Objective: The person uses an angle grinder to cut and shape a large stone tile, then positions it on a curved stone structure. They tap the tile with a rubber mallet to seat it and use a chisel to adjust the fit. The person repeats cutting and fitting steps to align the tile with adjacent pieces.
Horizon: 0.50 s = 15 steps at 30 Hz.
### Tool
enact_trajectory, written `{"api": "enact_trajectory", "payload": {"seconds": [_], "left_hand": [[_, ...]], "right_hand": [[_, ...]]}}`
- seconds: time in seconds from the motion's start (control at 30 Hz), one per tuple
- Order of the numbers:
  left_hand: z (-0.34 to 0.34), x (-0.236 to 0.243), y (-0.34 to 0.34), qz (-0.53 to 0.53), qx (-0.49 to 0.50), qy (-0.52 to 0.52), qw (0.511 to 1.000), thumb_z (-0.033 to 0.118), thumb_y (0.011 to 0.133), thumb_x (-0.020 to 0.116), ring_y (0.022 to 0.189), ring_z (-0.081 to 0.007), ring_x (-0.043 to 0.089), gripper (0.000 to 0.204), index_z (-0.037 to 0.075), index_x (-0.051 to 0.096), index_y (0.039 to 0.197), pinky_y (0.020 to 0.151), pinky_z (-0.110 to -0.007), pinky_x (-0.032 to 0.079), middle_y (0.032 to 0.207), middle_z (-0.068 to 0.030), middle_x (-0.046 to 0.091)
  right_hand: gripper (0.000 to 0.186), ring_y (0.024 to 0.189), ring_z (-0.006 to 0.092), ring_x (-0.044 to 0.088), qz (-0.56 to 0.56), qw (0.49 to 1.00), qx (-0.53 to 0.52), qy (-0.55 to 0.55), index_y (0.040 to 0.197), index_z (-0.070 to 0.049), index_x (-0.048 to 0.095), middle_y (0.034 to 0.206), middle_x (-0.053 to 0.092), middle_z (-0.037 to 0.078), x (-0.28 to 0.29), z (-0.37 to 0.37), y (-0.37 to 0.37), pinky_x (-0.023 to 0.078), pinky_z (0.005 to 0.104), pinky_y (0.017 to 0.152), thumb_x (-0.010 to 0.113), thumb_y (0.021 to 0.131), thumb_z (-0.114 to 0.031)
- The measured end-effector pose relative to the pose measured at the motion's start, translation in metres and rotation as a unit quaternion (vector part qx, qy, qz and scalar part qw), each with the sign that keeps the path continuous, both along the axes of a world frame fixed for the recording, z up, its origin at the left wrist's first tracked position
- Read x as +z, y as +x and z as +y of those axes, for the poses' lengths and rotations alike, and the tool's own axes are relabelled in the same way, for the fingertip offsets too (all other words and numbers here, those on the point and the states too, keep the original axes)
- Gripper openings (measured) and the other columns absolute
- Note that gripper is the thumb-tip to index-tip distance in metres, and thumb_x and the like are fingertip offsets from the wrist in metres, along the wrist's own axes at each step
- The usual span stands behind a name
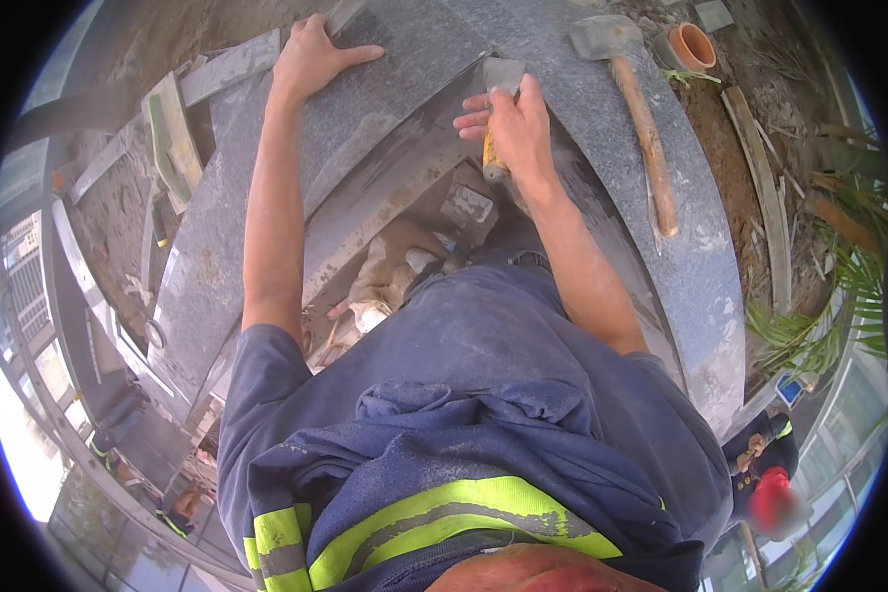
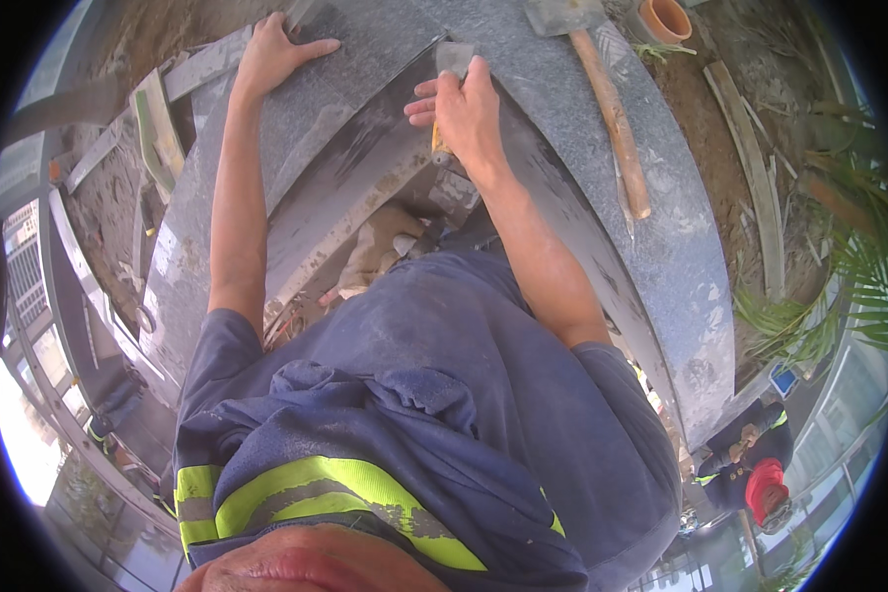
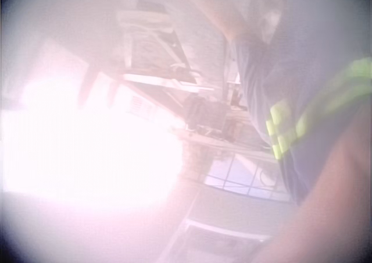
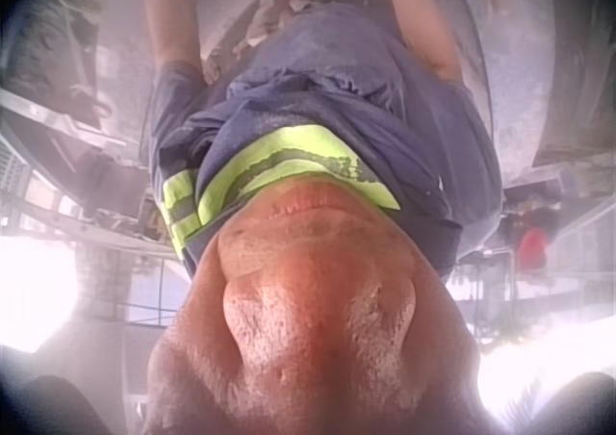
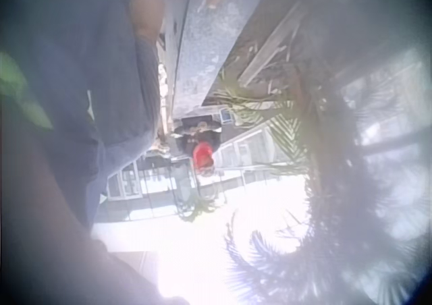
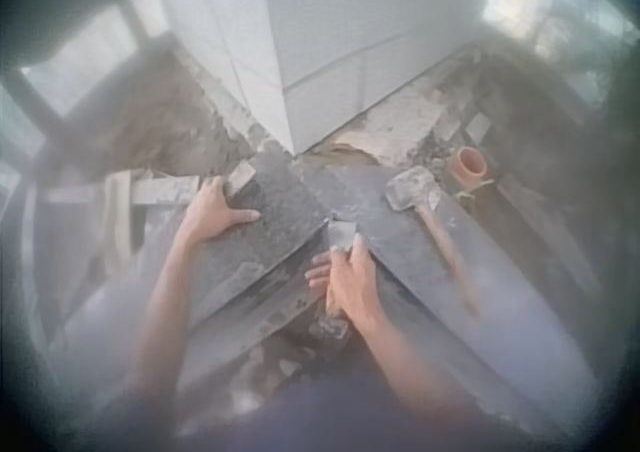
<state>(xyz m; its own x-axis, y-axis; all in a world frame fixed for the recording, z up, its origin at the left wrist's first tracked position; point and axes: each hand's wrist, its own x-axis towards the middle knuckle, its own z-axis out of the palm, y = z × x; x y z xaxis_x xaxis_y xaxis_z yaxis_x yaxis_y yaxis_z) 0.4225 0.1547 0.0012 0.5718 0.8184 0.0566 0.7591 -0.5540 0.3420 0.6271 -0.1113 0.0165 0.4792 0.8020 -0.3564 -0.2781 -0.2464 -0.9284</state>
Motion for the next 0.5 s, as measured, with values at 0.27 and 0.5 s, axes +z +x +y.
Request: {"api": "enact_trajectory", "payload": {"seconds": [0.27, 0.5], "left_hand": [[-0.002, -0.007, 0.000, -0.004, 0.013, -0.015, 1.000, 0.077, 0.066, 0.096, 0.112, -0.0404, 0.078, 0.106, -0.007, 0.071, 0.125, 0.093, -0.052, 0.064, 0.130, -0.0305, 0.072], [-0.006, -0.003, 0.003, 0.001, 0.024, -0.023, 0.999, 0.076, 0.066, 0.097, 0.114, -0.0428, 0.078, 0.104, -0.005, 0.072, 0.127, 0.096, -0.053, 0.063, 0.137, -0.0312, 0.069]], "right_hand": [[0.029, 0.084, 0.0346, 0.083, 0.010, 1.000, -0.002, 0.001, 0.128, 0.016, 0.038, 0.117, 0.072, 0.035, 0.002, 0.007, -0.002, 0.070, 0.0379, 0.065, 0.041, 0.112, -0.008], [0.046, 0.087, 0.0378, 0.083, 0.072, 0.995, 0.055, -0.047, 0.143, 0.023, 0.027, 0.124, 0.069, 0.038, 0.021, 0.013, -0.007, 0.070, 0.0376, 0.066, 0.041, 0.112, -0.006]]}}
